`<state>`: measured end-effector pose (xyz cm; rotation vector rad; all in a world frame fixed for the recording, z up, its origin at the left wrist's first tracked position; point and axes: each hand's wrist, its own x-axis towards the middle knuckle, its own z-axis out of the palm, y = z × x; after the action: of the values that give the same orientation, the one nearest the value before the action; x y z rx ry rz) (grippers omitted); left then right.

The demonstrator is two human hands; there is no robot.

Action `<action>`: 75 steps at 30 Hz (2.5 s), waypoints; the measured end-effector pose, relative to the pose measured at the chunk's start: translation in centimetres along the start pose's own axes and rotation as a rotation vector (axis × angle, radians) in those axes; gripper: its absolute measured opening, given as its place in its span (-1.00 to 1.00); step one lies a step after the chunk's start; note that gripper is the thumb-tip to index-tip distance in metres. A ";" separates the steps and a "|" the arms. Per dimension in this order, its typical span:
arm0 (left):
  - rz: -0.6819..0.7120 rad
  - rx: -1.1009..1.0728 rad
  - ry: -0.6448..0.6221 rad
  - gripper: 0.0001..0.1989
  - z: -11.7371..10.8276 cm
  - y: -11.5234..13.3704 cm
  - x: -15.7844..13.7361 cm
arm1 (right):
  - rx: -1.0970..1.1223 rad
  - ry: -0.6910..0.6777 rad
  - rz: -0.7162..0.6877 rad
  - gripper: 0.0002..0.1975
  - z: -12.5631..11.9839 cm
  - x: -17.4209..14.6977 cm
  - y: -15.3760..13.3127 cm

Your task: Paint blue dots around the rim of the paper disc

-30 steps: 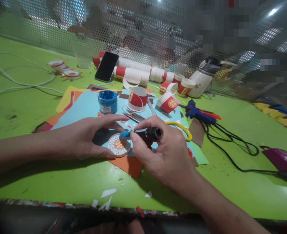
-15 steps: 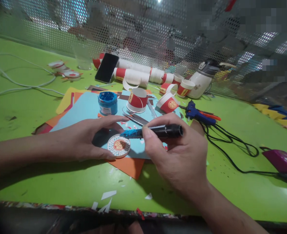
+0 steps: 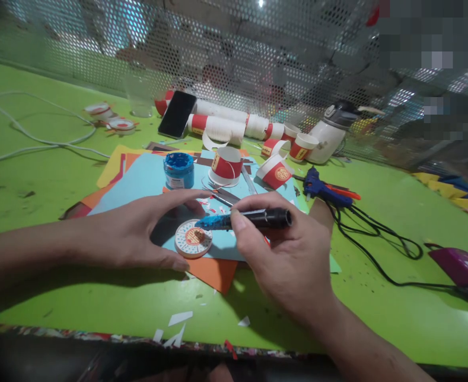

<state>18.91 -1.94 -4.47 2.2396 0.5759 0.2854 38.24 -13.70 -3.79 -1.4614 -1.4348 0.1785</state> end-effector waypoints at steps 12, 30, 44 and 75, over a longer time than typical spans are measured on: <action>-0.052 -0.132 -0.014 -0.08 0.2 -1.1 0.4 | -0.064 -0.061 -0.037 -0.91 -0.1 0.2 0.0; 0.041 -0.088 0.036 -0.12 0.7 -1.2 0.4 | -0.036 -0.138 -0.013 -0.93 0.4 -0.2 0.3; 0.060 -0.068 0.038 -0.22 0.6 -0.9 0.3 | -0.035 -0.125 -0.030 -0.91 0.6 -0.4 0.8; 0.050 -0.030 0.037 -0.15 0.6 -1.3 0.4 | -0.120 -0.228 -0.232 -0.91 0.7 -0.5 -0.1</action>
<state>19.07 -1.39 -5.78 2.2263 0.5326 0.3585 37.53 -13.74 -4.37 -1.3903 -1.8156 0.1176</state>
